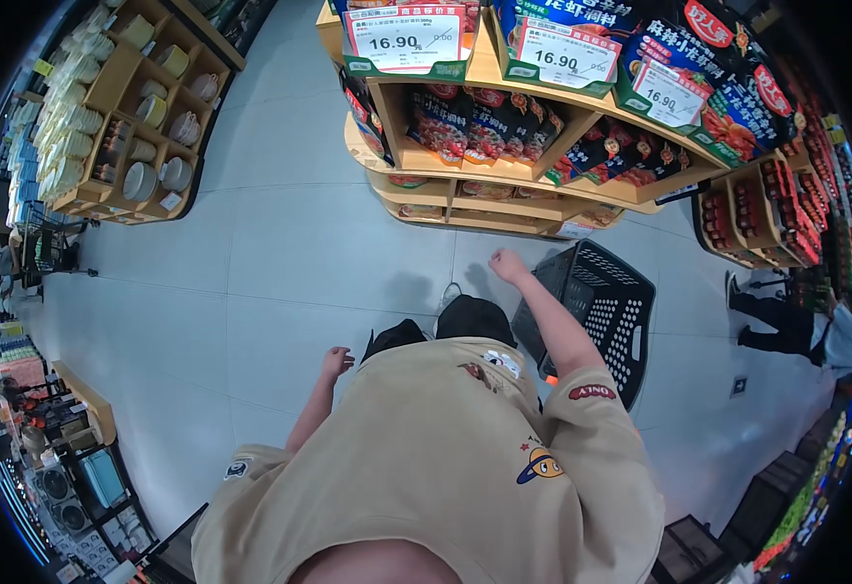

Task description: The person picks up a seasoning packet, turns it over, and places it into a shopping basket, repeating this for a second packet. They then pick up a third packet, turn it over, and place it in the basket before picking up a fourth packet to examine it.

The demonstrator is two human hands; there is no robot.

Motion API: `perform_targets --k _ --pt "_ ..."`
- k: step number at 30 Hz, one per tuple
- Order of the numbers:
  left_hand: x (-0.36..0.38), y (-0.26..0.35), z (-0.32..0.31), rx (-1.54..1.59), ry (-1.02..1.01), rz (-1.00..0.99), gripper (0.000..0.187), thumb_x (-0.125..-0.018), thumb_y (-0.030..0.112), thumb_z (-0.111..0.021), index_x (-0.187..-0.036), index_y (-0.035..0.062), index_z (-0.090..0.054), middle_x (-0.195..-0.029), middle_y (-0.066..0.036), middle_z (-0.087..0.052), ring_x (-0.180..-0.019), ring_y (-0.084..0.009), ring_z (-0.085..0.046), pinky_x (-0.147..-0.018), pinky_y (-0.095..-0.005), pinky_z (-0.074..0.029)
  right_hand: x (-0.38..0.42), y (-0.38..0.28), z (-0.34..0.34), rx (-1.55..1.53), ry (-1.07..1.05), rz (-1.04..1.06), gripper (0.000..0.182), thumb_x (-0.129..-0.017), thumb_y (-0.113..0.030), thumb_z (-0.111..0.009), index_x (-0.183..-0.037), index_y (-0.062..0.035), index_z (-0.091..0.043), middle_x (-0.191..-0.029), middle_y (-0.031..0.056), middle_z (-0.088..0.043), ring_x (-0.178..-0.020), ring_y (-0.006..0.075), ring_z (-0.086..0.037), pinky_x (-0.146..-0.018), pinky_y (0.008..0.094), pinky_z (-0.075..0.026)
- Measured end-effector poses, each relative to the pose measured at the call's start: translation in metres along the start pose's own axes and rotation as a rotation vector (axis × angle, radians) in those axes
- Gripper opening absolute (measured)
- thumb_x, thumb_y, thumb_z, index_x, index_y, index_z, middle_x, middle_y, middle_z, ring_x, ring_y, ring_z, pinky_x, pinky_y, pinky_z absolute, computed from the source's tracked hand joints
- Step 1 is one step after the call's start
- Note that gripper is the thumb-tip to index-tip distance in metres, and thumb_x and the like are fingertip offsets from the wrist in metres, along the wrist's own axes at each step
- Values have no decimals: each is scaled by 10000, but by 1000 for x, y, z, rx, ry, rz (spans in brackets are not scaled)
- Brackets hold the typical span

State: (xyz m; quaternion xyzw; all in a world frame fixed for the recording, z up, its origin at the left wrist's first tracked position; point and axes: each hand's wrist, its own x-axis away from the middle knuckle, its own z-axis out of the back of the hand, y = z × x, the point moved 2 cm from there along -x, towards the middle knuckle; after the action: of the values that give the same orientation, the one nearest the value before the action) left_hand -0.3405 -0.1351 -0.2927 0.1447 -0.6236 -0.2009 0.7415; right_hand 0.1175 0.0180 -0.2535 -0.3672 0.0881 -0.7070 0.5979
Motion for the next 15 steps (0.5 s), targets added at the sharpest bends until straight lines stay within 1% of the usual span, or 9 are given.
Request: perform_targets --k 3,5,7,8,9,10,12,13,15 --pt "8 28 -5 66 8 -148 214 -795 165 -405 -924 23 -501 -703 -103 -583 -554 -137 -555 -434 -209 -404 -67 -35 28 -138 208 96 290 -680 -209 -577 -868 -1 -505 -725 91 -548 -634 176 -537 -609 301 -437" --pt "17 35 -9 99 31 -134 210 -797 165 -406 -920 24 -502 -700 -100 -582 -553 -134 -553 -434 -205 -403 -109 -63 53 -306 162 -13 505 -614 -246 -613 -1012 23 -458 -818 157 -566 -758 252 -557 -683 308 -436" --pt "22 34 -13 128 57 -120 206 -800 166 -407 -916 25 -503 -698 -97 -580 -552 -132 -552 -433 -201 -402 -161 -70 56 -507 290 23 519 -637 -181 -644 -1037 17 -379 -775 69 -515 -684 141 -520 -612 253 -420" --pt "22 24 -14 167 60 -85 205 -801 166 -410 -916 23 -503 -694 -92 -580 -552 -129 -551 -431 -199 -399 -173 -86 70 -319 449 44 594 -609 -187 -668 -1065 15 -346 -787 53 -494 -689 144 -525 -600 268 -423" --pt "24 16 -15 206 64 -51 205 -801 166 -412 -916 22 -502 -689 -88 -579 -551 -126 -551 -428 -197 -396 -180 -101 83 -313 509 24 553 -601 -236 -673 -1022 0 -403 -795 87 -530 -694 197 -544 -623 311 -427" --pt "30 11 -16 207 72 -46 205 -801 166 -412 -916 22 -502 -689 -88 -579 -551 -126 -551 -428 -197 -396 -186 -113 94 -318 500 25 553 -601 -236 -673 -1022 0 -403 -795 87 -530 -694 197 -544 -623 311 -427" --pt "44 0 -19 209 109 21 208 -795 149 -420 -928 9 -498 -701 -116 -575 -566 -161 -561 -443 -224 -426 -196 -129 109 -277 460 -88 525 -606 -301 -659 -992 -7 -458 -845 149 -562 -756 281 -549 -684 345 -417" --pt "49 -7 -20 217 125 45 209 -794 145 -421 -930 6 -496 -702 -120 -573 -569 -169 -562 -447 -231 -431 -201 -134 112 -279 450 -86 525 -606 -301 -659 -992 -7 -458 -845 149 -562 -756 281 -549 -684 345 -417" --pt "58 -19 -21 232 156 88 211 -791 138 -424 -935 -1 -492 -704 -129 -568 -576 -185 -563 -456 -244 -440 -208 -141 112 -256 521 -63 456 -634 -353 -621 -913 -13 -502 -881 215 -549 -843 351 -515 -737 369 -405"
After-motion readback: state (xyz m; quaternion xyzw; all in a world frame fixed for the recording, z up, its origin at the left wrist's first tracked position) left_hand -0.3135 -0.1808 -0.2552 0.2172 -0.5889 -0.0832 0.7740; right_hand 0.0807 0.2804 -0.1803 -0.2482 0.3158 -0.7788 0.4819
